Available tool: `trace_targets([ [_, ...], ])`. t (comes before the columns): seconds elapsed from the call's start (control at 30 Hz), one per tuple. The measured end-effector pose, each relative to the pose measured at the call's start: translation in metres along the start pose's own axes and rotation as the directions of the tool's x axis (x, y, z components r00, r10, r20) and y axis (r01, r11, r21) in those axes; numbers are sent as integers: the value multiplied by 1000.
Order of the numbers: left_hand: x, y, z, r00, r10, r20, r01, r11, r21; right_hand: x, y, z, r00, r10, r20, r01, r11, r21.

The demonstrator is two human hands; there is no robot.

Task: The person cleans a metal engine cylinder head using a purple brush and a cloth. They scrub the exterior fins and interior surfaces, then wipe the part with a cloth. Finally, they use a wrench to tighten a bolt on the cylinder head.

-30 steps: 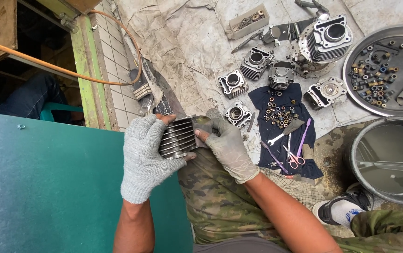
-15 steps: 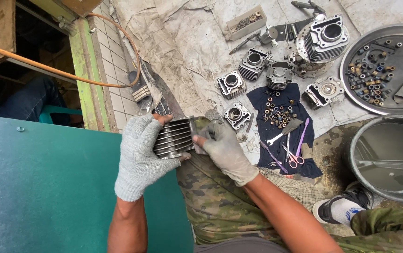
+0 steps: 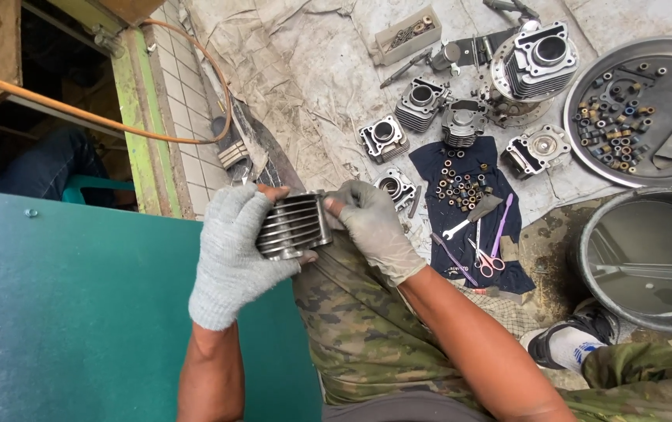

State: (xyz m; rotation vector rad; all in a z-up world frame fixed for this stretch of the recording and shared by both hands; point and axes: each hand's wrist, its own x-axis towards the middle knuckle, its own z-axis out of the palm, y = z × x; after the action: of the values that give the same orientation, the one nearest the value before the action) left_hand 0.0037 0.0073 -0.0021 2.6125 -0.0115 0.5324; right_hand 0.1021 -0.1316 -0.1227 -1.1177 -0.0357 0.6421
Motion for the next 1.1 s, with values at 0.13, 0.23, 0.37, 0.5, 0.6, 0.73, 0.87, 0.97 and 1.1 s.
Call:
trace_targets([
  [0.13,0,3,1,1000,10,-5,-10,1000,1,3,-2,-5,999,-1,-51,-3,997,-73],
  [0.23,-2,4,7,1000,5,-6,-5,1000,5,-14,-24,-5,998,19,-56,-22,999,-45],
  [0.37,-3,4,9,1000,18,13,-18,999,39,-13,-23,-3,999,11,-48,-14,999,-45],
  [0.5,-3,6,6,1000,18,9,-19,999,45,-3,7,-5,1000,-10,-23,9,999,-36],
  [0.6,-4,3,6,1000,14,13,-15,997,76,-8,7,-6,999,38,-7,-38,999,-34],
  [0.73,-2,6,5,1000,23,20,-24,997,78,3,6,1,998,62,-1,-62,997,-46],
  [0.87,-2,6,6,999,39,27,-41,994,97,-13,-14,-5,997,76,-1,-75,992,-102],
  [0.97,-1,7,6,998,49,28,-51,993,104,-20,-16,-3,996,86,-12,-87,990,-106],
  [1.1,1,10,7,999,42,25,-44,995,88,-1,-7,1,1000,-20,13,21,995,-94],
])
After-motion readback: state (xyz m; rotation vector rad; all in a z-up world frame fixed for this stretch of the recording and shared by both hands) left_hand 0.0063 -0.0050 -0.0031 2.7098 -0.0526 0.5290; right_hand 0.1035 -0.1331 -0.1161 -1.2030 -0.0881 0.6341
